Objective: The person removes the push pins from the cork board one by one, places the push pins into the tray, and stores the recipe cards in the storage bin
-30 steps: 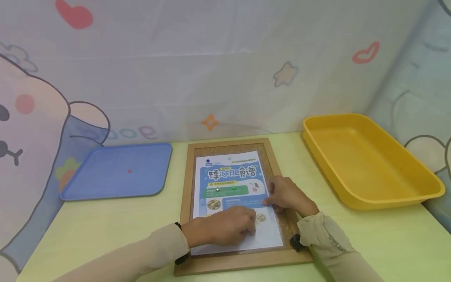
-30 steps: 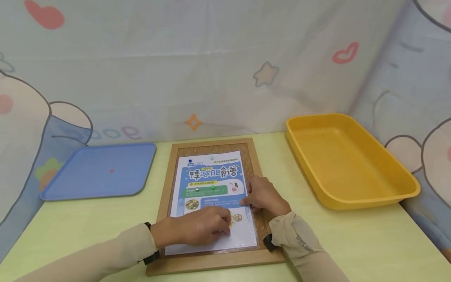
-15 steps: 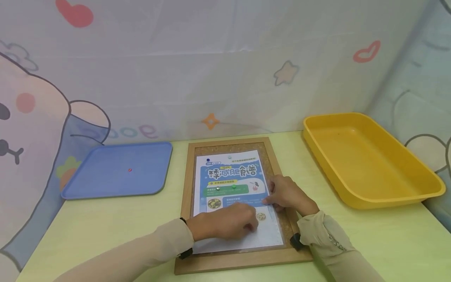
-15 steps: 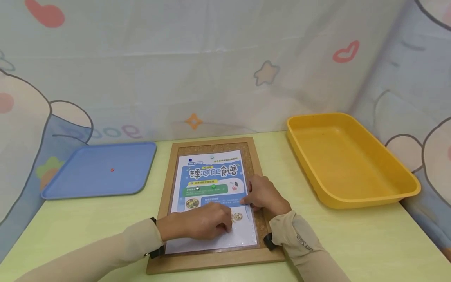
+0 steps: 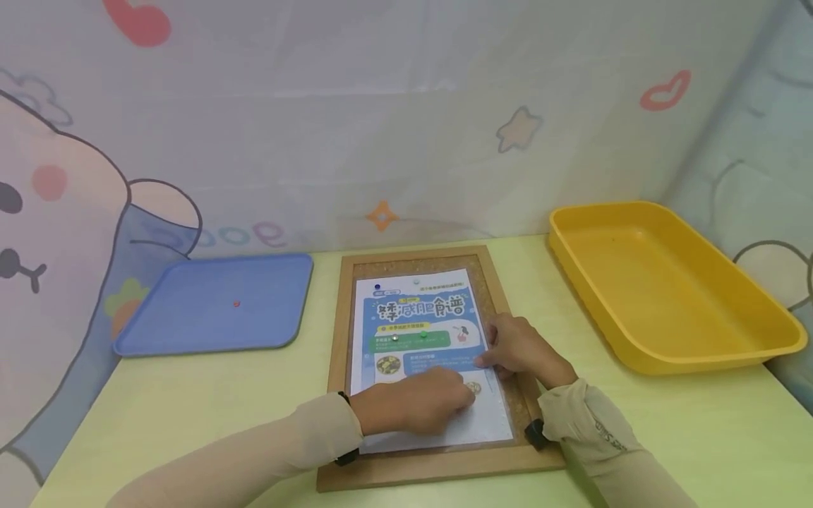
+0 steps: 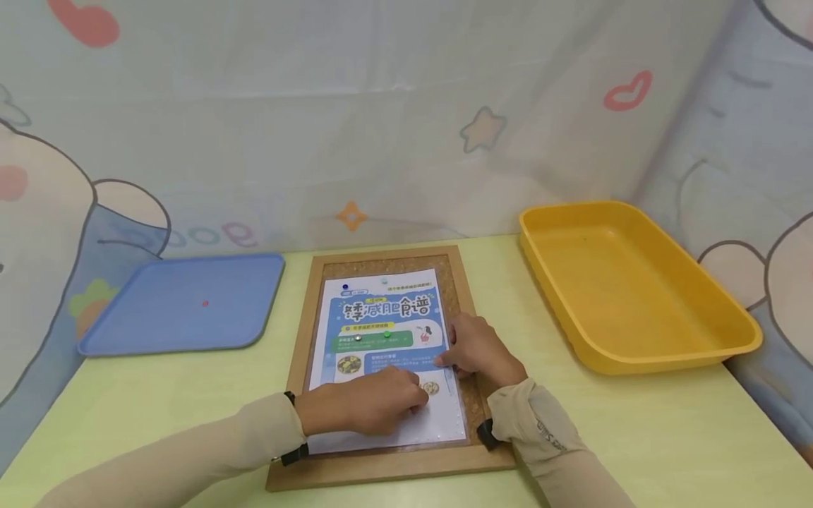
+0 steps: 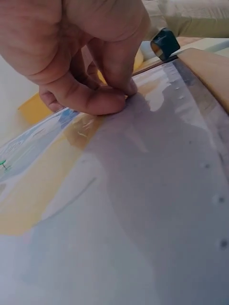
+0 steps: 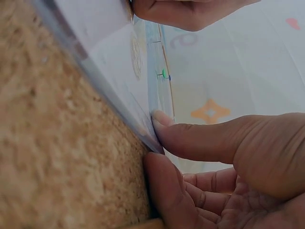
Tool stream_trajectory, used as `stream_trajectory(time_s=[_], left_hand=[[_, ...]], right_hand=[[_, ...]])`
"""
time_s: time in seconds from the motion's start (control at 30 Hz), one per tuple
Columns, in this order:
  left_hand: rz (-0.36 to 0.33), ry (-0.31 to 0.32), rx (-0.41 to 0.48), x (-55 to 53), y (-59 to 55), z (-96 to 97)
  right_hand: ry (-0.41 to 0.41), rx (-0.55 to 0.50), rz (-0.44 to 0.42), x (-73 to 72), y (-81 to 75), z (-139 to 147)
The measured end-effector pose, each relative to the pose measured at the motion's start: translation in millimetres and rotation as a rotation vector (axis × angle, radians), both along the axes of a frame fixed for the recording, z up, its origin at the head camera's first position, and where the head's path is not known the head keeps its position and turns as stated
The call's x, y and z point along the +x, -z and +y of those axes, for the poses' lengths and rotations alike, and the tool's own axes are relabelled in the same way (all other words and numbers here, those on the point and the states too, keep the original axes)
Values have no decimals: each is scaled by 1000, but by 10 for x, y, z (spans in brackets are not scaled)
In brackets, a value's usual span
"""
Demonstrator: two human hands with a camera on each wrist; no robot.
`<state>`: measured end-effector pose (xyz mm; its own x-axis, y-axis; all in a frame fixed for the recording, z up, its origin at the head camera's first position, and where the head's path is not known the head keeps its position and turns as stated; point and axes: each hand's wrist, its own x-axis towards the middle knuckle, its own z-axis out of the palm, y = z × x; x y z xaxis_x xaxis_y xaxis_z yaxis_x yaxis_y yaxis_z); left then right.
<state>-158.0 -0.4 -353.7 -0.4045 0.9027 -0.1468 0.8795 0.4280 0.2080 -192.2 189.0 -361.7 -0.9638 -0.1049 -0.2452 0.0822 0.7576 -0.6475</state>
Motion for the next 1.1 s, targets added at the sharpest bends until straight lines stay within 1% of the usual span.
stream_trajectory(time_s=[0.17,0.33,0.57,0.83,0.97,1.1], left_hand=[[-74,-31,-30,-17,-8,34],[-111,-57,-67,-27,-43,46],[-176,-81,-106,-93,-100,55],[-206,-80,-67,-150,-82,54],[-223,-92,-42,-157,-79,35],[-227,-86,0,-147,-78,-5]], right_hand=[[11,3,-6,15,31,-3],[8,1,1,11,29,-9],[1,-3,4,-5,1,-11],[-4,7,3,-6,-12,0],[-6,1,8,-1,-6,3],[-6,-11,4,4,-4,2]])
